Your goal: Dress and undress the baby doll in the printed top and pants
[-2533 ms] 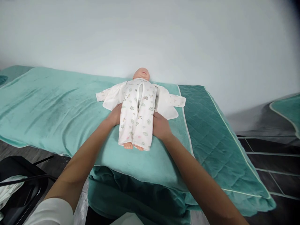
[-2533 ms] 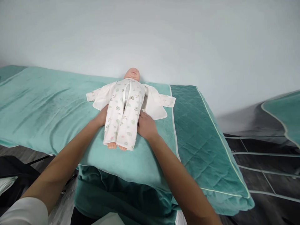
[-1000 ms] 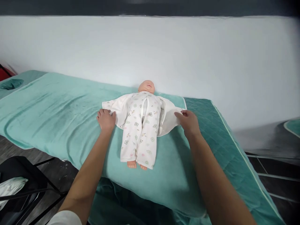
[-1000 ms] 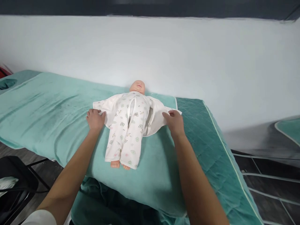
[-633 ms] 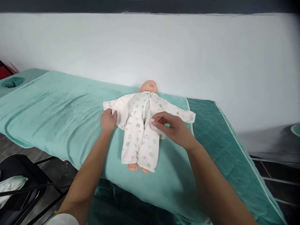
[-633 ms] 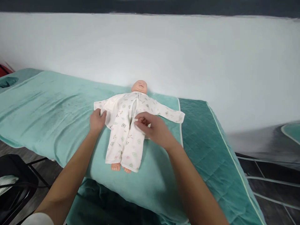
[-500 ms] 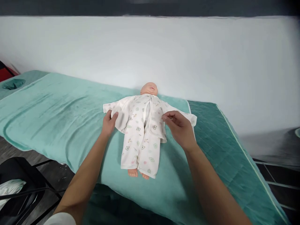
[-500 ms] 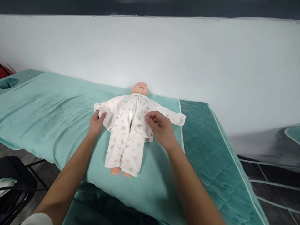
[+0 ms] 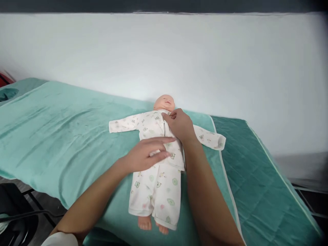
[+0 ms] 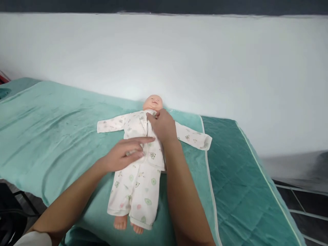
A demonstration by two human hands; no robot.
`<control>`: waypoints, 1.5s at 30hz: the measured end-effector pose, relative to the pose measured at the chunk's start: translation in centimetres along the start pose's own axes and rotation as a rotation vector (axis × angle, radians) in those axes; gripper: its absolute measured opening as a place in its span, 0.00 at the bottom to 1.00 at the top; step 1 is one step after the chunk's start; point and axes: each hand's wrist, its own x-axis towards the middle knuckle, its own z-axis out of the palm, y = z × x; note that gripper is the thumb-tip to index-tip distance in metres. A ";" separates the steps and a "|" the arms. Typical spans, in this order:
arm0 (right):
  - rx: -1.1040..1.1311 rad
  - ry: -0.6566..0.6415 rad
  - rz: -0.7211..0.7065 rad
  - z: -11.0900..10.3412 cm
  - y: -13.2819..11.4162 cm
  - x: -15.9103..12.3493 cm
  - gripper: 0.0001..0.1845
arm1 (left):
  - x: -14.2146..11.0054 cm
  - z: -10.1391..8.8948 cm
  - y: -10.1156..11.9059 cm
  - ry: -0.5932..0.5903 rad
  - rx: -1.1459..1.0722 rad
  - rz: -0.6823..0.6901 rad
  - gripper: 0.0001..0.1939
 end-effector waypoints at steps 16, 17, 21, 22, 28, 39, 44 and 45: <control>0.441 -0.048 0.065 -0.1 1.6 1.5 0.08 | 12.3 -2.5 -4.9 0.291 0.315 -0.574 0.01; 0.497 -0.057 0.079 0.0 1.6 1.5 0.08 | 12.3 -2.6 -5.0 0.291 0.319 -0.563 0.01; 0.570 -0.050 0.077 0.2 1.5 1.5 0.08 | 12.3 -2.6 -5.1 0.266 0.278 -0.572 0.07; 0.564 -0.043 0.066 0.2 1.4 1.4 0.09 | 12.3 -2.6 -5.1 0.274 0.276 -0.586 0.07; 0.527 -0.054 0.030 0.2 1.0 1.0 0.11 | 11.7 -2.8 -5.3 0.277 0.200 -0.609 0.05; 0.778 -0.078 -0.003 1.0 2.1 1.2 0.16 | 11.5 -1.6 -6.2 0.496 -0.243 -0.529 0.04; 0.791 -0.082 0.015 1.1 1.9 1.2 0.18 | 11.9 -0.8 -5.9 0.534 -0.216 -0.488 0.03; 0.784 -0.085 0.015 1.1 1.9 1.3 0.17 | 11.9 -0.8 -5.9 0.524 -0.224 -0.496 0.02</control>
